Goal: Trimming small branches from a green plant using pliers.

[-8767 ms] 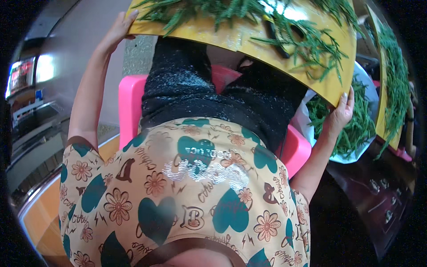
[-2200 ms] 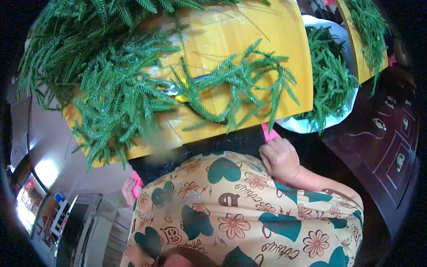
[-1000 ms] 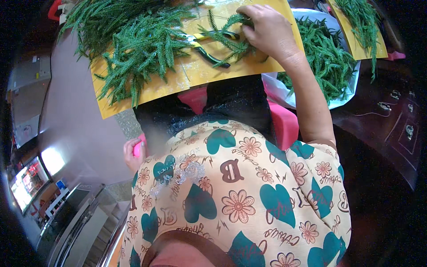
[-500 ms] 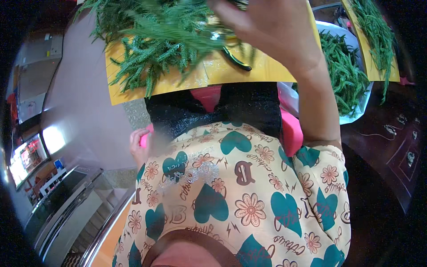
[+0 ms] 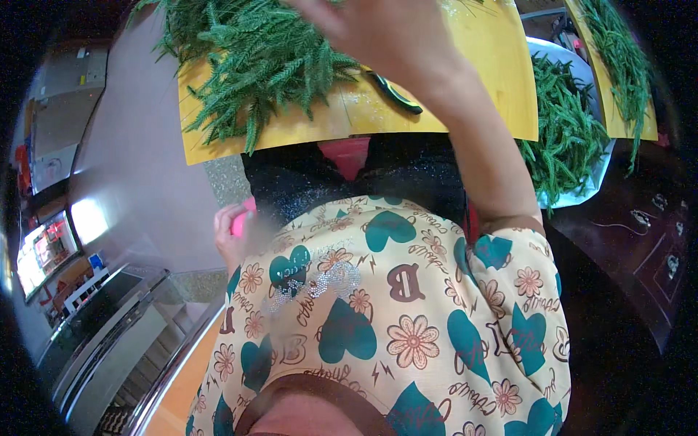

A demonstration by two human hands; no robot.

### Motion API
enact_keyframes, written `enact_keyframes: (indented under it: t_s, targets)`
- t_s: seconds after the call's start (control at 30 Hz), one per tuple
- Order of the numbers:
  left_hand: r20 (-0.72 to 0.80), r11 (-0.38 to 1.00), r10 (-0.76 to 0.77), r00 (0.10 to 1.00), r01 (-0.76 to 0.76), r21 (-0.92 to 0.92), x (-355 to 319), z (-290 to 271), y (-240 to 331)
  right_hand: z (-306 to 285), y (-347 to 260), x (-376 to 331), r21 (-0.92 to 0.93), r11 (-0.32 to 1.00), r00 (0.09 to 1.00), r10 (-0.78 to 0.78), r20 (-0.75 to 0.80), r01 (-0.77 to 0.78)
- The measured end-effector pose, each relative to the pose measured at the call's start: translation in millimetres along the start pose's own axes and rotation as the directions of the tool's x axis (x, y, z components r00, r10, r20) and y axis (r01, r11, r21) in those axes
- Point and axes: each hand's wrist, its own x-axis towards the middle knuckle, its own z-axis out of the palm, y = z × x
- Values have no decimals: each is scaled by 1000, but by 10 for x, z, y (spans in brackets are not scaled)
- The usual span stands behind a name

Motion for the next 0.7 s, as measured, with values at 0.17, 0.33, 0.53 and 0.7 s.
enact_keyframes:
  t_s: [0.17,0.33,0.53,0.7]
  targets:
    - [-232,959,280,932,-280,33,277,-45,312,-461,257,-715,-99,945,941,322,101,-313]
    - [-309,705,668,677,-709,-31,945,97,962,-462,178,-1186,-184,854,811,519,271,-486]
    - [-306,442,862,405,-895,60,1516,333,1643,3,31,-1118,-336,912,903,334,271,-236]
    - [-310,550,821,480,-809,208,1936,353,1673,157,115,-1119,-411,896,930,283,234,-170]
